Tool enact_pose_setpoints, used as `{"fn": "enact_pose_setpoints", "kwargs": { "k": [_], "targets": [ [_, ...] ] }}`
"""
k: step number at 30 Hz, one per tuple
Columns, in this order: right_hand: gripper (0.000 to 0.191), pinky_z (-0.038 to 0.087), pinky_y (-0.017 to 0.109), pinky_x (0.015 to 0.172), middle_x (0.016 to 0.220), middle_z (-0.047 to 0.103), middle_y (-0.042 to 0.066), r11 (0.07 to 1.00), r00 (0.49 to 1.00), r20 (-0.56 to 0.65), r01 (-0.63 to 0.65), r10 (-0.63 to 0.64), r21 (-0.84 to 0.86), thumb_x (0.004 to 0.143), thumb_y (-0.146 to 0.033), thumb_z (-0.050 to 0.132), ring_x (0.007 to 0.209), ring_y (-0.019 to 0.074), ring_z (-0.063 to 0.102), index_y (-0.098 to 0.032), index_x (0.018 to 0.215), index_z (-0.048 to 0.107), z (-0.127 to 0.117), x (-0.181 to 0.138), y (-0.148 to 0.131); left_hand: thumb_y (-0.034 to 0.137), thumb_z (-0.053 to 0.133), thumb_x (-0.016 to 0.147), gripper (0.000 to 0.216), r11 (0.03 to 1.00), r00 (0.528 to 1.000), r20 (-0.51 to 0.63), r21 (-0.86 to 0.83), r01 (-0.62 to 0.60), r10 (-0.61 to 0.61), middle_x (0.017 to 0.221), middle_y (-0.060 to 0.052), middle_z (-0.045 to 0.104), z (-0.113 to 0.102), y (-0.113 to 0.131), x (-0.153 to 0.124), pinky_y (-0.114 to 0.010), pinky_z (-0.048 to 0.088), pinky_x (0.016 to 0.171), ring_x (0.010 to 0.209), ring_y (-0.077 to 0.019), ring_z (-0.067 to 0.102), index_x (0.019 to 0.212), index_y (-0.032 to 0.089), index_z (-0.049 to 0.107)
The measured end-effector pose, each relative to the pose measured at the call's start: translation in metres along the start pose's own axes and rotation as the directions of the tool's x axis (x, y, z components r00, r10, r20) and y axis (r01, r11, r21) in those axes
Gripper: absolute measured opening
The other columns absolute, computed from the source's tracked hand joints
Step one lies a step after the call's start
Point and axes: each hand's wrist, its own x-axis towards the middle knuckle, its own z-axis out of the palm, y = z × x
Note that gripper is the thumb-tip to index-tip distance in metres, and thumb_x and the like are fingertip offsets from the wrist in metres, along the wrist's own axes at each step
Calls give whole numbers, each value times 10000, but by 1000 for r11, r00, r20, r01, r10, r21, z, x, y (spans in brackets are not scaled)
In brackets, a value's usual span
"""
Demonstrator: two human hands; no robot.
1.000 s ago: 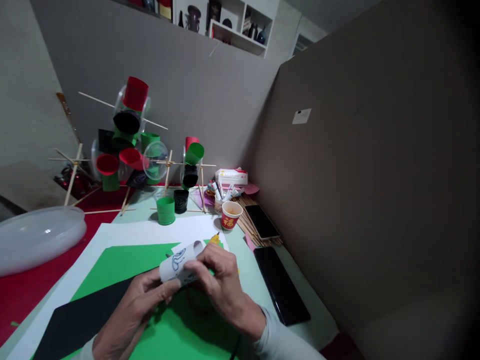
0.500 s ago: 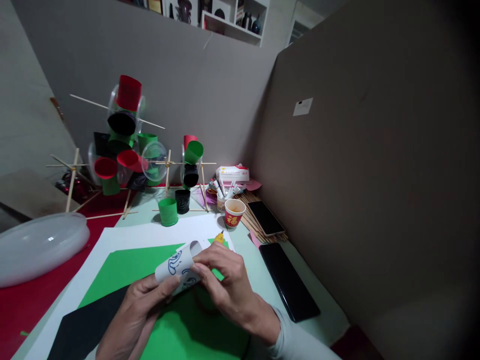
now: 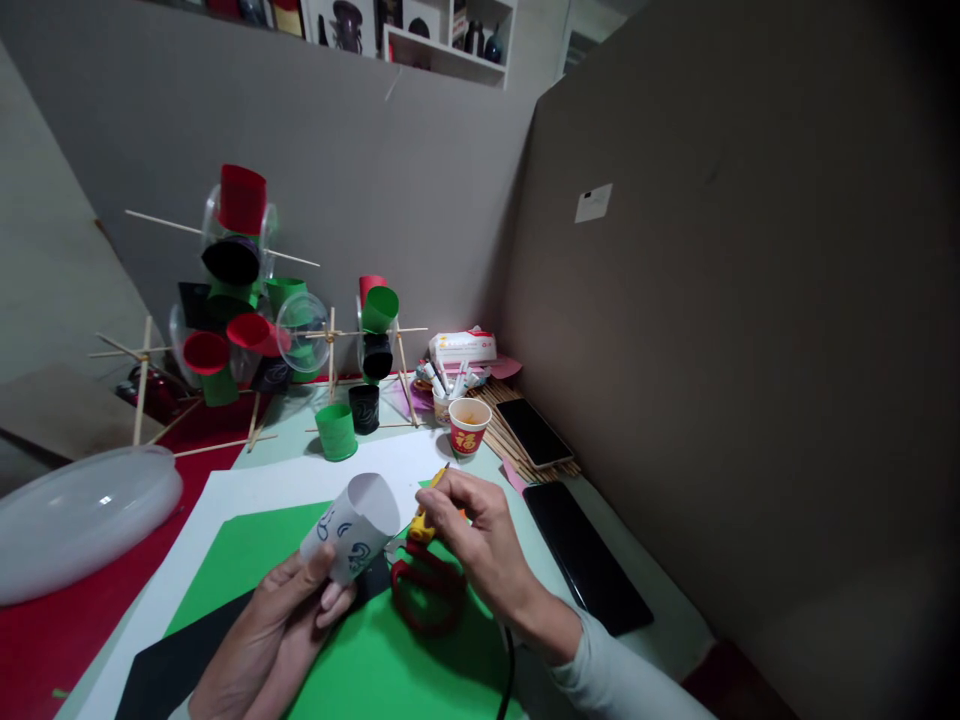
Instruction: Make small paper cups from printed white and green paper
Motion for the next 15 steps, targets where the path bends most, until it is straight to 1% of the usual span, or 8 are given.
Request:
{"fn": "enact_pose_setpoints", "kwargs": {
  "k": [2,3,5,7,8,10,12,15],
  "targets": [
    [162,476,266,668,805,650,4,1000,999,37,1,-2,21,942,-295,665,703,144,576,-195,815,653,1,0,-3,407,1067,392,505,1000,1000,9,-12,7,-7,653,3,553,-1,-2,1,-207,430,434,538,-81,384,622,134,711],
    [117,499,276,707,909,678,24,1000,998,62,7,-8,27,925,-312,691,762,155,599,-197,911,683,1,0,-4,414,1063,412,496,1000,1000,21,-15,13,-13,662,4,554,-2,-3,1,-208,430,437,541,-82,382,654,135,732],
    [264,534,304,787,1125,691,67,999,990,139,-4,-3,53,895,-354,738,916,189,645,-213,1111,681,2,-1,-6,418,1050,461,476,999,998,56,-18,31,-30,655,12,542,-2,-4,0,-215,431,445,541,-89,379,740,142,779],
    [507,559,335,849,1297,664,107,993,973,226,-68,45,94,866,-378,783,1086,234,659,-238,1316,595,5,-3,-5,405,1045,476,454,998,995,88,-13,58,-57,641,12,542,-4,-6,-1,-229,448,464,545,-100,392,758,148,798],
    [628,568,352,877,1333,656,122,987,962,261,-111,78,115,854,-380,803,1148,253,657,-246,1402,527,7,-5,-4,389,1050,463,447,997,993,98,-8,74,-73,638,6,551,-4,-7,-2,-236,465,482,555,-109,412,748,150,802],
    [799,578,381,917,1322,675,136,972,949,288,-179,130,152,838,-373,831,1177,268,666,-247,1506,409,11,-8,-1,379,1055,439,437,995,989,107,4,103,-103,653,-20,594,-7,-9,-2,-251,508,526,591,-133,466,713,148,805],
    [841,577,393,938,1257,710,125,959,948,281,-209,150,191,836,-363,841,1148,263,684,-240,1524,374,14,-10,3,380,1049,463,431,993,987,108,8,118,-118,721,-57,661,-10,-11,-2,-264,552,582,643,-157,526,747,148,822],
    [853,584,365,892,1238,718,110,942,953,248,-233,172,241,825,-352,853,1064,233,701,-241,1514,361,16,-10,7,368,1030,518,380,994,989,97,-3,111,-110,793,-71,706,-15,-14,0,-278,599,671,727,-189,596,776,174,830]
  ]
}}
